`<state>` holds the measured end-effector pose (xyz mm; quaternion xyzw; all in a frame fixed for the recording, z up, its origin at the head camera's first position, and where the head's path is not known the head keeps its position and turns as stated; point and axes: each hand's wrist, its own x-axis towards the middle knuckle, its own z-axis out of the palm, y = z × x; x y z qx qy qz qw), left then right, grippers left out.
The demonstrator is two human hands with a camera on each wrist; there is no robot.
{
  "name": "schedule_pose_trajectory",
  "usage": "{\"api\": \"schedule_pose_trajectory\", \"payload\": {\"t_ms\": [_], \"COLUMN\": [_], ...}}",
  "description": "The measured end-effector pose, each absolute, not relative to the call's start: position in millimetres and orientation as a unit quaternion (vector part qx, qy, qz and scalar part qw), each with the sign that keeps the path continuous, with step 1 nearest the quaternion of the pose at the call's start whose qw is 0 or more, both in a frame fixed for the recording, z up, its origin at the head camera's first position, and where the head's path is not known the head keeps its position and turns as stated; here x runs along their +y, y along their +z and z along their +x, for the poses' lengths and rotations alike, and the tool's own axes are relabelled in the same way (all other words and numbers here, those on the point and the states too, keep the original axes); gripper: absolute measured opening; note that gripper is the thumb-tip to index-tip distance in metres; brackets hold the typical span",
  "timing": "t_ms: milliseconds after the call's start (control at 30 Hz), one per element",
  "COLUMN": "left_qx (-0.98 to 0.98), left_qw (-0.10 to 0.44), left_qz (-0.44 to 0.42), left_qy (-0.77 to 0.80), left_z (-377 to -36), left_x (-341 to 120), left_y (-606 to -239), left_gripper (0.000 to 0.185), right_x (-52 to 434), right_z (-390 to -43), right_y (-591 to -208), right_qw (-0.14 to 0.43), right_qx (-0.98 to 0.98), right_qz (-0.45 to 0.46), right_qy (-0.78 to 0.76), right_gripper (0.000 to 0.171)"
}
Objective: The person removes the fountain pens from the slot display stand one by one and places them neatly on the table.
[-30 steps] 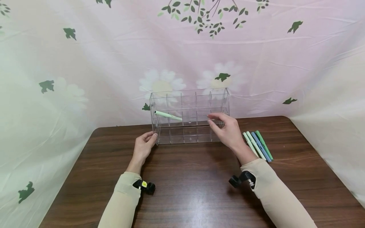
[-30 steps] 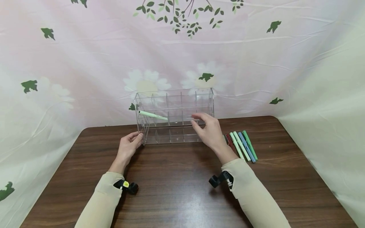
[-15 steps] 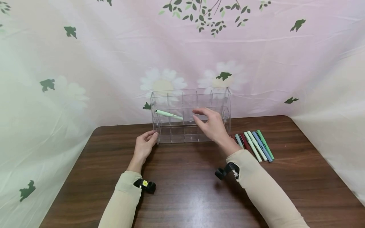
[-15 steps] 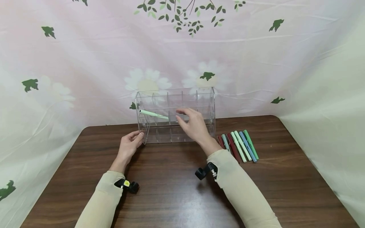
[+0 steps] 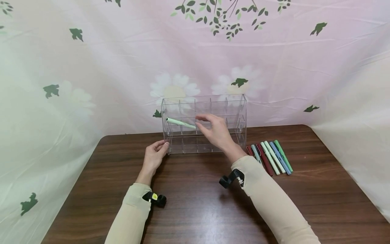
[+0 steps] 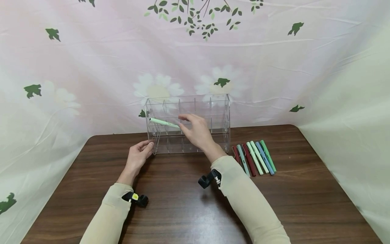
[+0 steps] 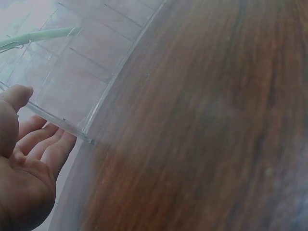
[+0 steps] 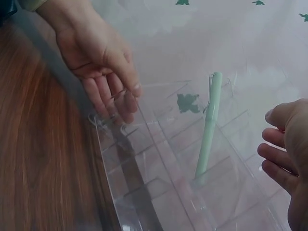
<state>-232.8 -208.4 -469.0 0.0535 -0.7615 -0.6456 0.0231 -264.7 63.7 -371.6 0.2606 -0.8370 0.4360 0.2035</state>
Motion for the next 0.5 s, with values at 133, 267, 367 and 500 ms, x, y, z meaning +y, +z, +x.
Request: {"api": "schedule_pose_trajectory", "payload": {"t_ms": [133,267,367,500], "left_qx": [-0.761,-0.764,-0.765,-0.765], "left_qw": [0.022,0.023,0.023,0.020], "left_qz": [0.054,0.054,0.055,0.058], "left_qy": [-0.646,-0.643,-0.641,-0.642], "left_z": [-232.9,-231.8,-231.0,-230.1], "left_x": [-208.0,-207.9,-208.0,-208.0], "left_y": [-468.8,-467.4,-466.6,-465.9], "left_gripper": [0.048,0.047,0.047,0.048], "right_x": [55.1,46.6,39.7,29.6], "right_z": [-266.0,-268.3,-270.0,-271.8], "right_y": [-368.0,-366.3,-366.9,-368.5], "right_qw": [0.189,0.177,0.170,0.158], "right_qx": [-0.842,-0.849,-0.851,-0.856], "right_qz": [0.257,0.254,0.258,0.264], "right_qy": [0.434,0.428,0.426,0.416], "right_gripper": [0.030,0.031,0.033,0.034]}}
